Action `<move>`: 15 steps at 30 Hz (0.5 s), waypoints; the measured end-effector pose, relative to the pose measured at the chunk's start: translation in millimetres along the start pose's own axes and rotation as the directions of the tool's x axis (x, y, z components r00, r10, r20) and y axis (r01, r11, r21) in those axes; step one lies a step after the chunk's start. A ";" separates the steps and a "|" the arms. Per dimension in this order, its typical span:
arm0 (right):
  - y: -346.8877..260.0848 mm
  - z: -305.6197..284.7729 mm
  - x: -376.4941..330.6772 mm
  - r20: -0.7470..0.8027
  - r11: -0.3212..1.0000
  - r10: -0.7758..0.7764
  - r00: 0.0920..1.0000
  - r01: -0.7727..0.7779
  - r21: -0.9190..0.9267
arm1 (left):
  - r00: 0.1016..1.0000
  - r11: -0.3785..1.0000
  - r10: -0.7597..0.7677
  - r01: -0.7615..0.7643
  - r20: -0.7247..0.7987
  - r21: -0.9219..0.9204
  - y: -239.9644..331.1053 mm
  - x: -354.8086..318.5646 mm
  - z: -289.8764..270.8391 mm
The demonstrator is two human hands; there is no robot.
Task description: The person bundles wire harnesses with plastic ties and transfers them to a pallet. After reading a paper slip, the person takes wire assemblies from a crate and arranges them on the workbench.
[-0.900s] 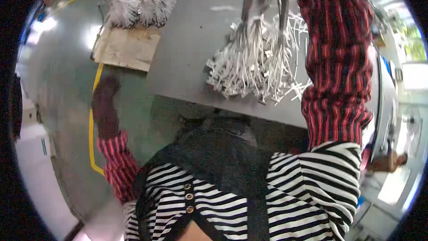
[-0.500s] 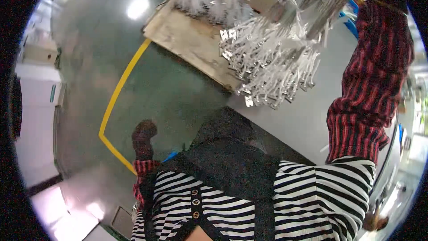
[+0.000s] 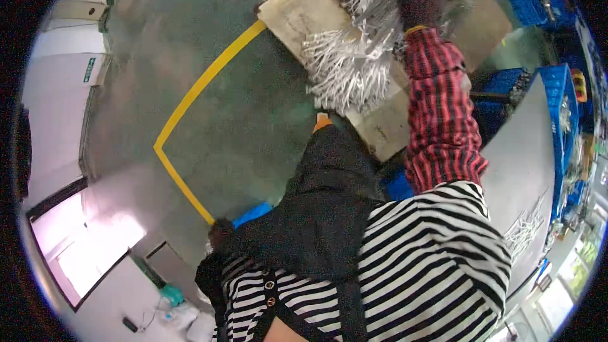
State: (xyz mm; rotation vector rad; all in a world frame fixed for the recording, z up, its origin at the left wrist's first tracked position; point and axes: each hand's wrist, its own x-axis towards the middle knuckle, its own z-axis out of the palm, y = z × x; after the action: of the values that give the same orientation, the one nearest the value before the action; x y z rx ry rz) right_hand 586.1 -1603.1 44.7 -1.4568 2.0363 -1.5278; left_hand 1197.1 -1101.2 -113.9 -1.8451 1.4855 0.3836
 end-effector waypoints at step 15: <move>167.6 254.0 29.6 0.351 0.958 0.288 0.891 -0.271 -0.097 | 0.934 0.608 0.347 -0.292 -0.083 -0.738 -67.8 43.8 1.0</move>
State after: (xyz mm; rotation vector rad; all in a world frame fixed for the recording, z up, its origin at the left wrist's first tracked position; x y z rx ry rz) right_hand 641.9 -1786.3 -193.6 -1.2755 1.9593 -1.0192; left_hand 1273.4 -1127.1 -118.7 -2.1025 1.7659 1.4087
